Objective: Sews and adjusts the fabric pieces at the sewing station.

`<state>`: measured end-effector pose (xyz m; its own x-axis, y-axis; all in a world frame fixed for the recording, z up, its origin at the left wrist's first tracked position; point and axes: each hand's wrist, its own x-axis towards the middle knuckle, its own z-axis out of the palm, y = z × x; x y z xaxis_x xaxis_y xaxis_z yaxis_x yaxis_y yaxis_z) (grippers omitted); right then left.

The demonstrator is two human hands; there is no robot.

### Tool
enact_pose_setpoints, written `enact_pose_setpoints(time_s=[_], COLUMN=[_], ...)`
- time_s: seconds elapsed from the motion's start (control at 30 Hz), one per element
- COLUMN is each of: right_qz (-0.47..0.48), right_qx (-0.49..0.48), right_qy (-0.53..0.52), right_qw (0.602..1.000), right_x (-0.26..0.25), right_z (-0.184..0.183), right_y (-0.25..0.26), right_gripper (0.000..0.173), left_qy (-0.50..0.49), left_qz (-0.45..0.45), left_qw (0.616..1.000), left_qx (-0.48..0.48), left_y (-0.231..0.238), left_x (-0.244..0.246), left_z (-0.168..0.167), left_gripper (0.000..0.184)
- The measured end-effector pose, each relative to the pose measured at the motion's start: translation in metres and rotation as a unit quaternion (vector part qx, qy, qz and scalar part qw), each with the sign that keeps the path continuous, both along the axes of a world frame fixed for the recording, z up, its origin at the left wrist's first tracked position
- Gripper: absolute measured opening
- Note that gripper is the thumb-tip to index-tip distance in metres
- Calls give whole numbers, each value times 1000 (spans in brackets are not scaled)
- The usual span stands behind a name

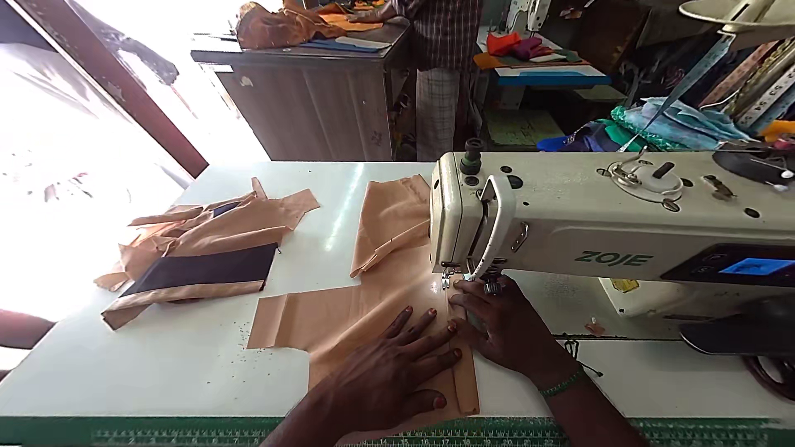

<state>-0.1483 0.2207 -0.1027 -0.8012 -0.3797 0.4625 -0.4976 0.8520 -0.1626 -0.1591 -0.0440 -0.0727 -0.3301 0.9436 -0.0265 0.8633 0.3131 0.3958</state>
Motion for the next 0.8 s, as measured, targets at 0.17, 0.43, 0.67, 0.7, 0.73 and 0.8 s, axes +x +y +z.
enact_pose_setpoints(time_s=[0.17,0.43,0.67,0.7,0.73,0.8], right_qz=[-33,-17,86,85,86,94], right_qx=[5,-9,-114,-104,-89,-49], right_qy=[-28,-53,13,19,21,22], right_qw=[999,998,990,991,992,994], right_x=[0,12,64,65,64,64], right_z=[0,3,4,4,5,7], right_y=[-1,2,9,9,8,6], right_gripper=[54,54,26,26,27,29], left_qy=[-22,-12,40,46,52,65], left_qz=[11,11,7,5,5,7], left_qw=[1000,1000,999,999,999,998], left_qx=[-17,-19,0,5,7,-10], left_y=[4,5,3,3,3,5], left_x=[-12,-25,-23,-24,-25,-24], left_z=[4,0,-5,-6,-6,-4], left_gripper=[61,61,57,57,57,58])
